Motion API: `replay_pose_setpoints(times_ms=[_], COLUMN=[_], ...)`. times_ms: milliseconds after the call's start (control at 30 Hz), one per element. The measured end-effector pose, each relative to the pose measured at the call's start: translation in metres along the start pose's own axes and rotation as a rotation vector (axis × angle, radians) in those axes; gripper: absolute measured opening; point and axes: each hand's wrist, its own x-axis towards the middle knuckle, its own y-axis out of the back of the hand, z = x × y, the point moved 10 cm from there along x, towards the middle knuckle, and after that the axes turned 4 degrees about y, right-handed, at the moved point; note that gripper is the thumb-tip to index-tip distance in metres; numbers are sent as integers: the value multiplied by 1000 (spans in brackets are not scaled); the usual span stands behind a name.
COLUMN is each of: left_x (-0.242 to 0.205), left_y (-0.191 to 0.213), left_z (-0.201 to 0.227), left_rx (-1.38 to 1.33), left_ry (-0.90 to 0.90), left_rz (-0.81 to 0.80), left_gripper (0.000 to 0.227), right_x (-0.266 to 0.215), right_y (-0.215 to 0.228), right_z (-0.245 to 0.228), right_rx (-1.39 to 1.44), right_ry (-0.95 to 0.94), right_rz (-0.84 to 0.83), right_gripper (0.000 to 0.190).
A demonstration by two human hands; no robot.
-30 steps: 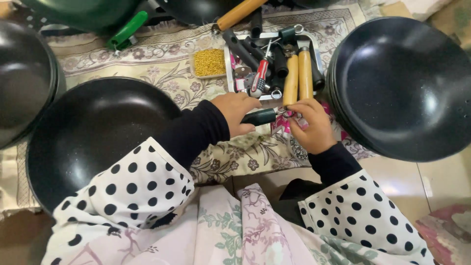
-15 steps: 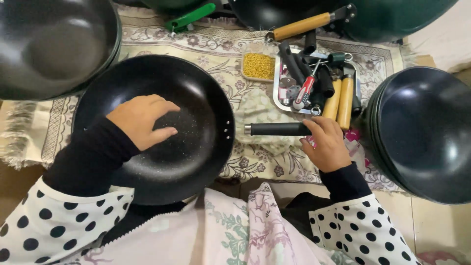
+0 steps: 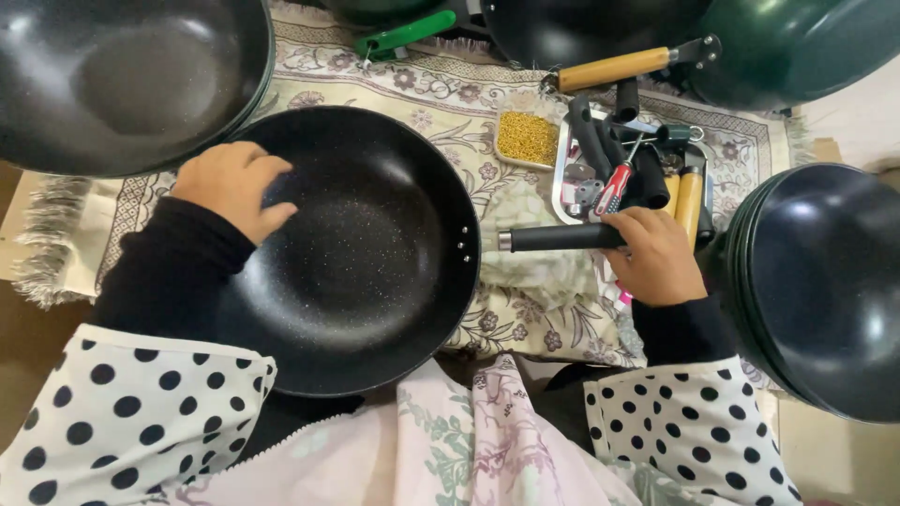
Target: Assembling handles onto various pans and wiping the finished products with a cloth.
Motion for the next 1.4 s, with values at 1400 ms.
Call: replay_pose_setpoints(times_ms=[1400], left_x=[8], left_y=[-39], left_z=[-40], left_rx=[59], left_ry=[245], left_rz=[-223], left_gripper=[52], right_x=[23], right_y=[-144], right_z=[-68], right_rx=[17], right_ry=[-86], right_rz=[-769], right_gripper=[32])
